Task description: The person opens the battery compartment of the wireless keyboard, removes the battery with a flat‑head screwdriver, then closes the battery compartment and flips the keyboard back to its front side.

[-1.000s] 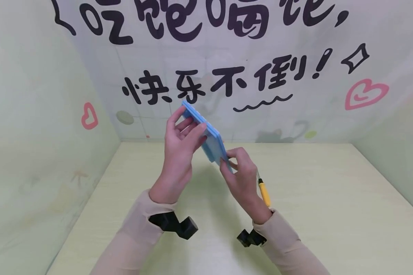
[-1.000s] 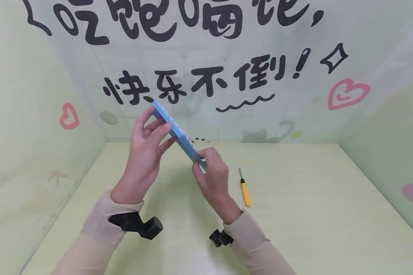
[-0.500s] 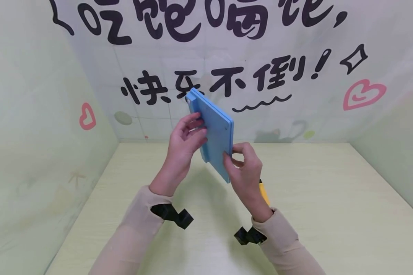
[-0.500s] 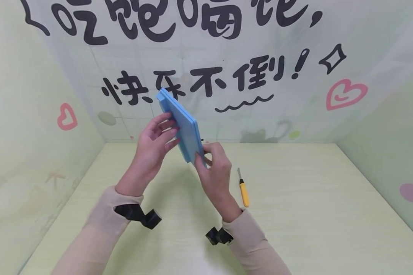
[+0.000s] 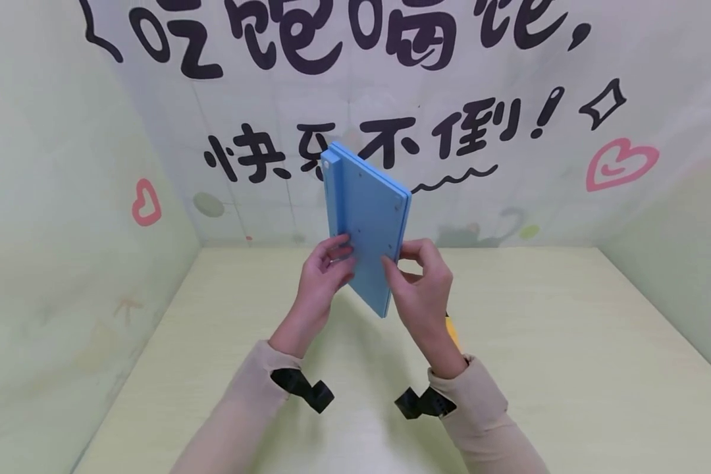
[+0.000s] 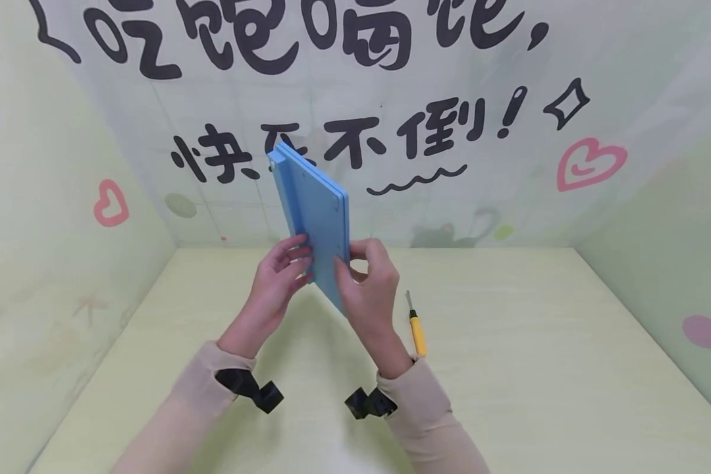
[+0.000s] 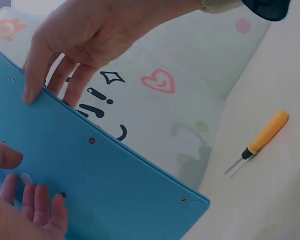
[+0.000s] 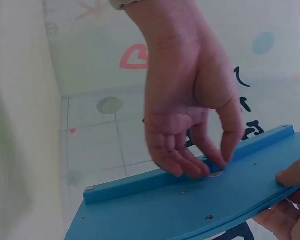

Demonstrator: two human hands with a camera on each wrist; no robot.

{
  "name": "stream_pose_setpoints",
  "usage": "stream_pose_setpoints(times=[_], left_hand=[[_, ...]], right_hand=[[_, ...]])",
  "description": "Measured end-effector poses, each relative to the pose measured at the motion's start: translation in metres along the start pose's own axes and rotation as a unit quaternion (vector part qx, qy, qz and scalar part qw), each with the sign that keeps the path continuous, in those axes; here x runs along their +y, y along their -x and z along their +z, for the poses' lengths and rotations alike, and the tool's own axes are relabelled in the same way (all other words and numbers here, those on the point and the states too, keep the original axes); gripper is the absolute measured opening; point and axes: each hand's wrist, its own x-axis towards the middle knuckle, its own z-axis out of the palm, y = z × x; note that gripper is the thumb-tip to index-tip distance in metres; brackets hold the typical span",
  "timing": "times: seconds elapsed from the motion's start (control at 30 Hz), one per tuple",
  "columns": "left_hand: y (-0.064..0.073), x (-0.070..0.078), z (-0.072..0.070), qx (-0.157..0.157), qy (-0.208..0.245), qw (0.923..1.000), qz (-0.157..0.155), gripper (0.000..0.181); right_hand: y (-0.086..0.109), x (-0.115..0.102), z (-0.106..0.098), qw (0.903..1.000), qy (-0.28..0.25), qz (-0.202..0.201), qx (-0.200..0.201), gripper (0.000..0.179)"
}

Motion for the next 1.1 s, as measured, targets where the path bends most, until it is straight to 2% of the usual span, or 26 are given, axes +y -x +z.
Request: stream_pose_setpoints(times=[0.23,0.43,0.63,0.73,0.83,0.97,1.1], left_hand=[[0.001,-0.024,-0.004,0.036,-0.023,0.9981,-0.044,0.041],[0.002,-0.041,-0.006,0.053,-0.008,0.9951,-0.083,0.044],[0.004,-0.053,-0.006,0.088,0.013,0.9901,-0.109,0.049],[0.004,-0.057,-0.006,0.092,0.017,0.9896,-0.109,0.053],[0.004,-0.061,-0.007,0.082,0.024,0.9917,-0.096,0.056],[0.003,-0.066,-0.01,0.064,0.052,0.994,-0.072,0.057],[0.003,-0.068,-0.013,0.05,0.088,0.9931,-0.059,0.058]], right_hand=[[-0.004,0.0,0.0,0.9998,0.009,0.012,0.015,0.018],[-0.006,-0.001,0.001,0.9992,-0.008,0.032,0.024,0.018],[-0.01,-0.002,0.002,0.9987,-0.015,0.033,0.034,0.018],[-0.012,-0.002,0.002,0.9981,-0.027,0.026,0.048,0.02],[-0.012,-0.001,0.003,0.9968,-0.047,0.024,0.06,0.021],[-0.013,-0.001,0.003,0.9942,-0.077,0.023,0.071,0.021],[-0.014,-0.001,0.003,0.991,-0.103,0.027,0.08,0.022]])
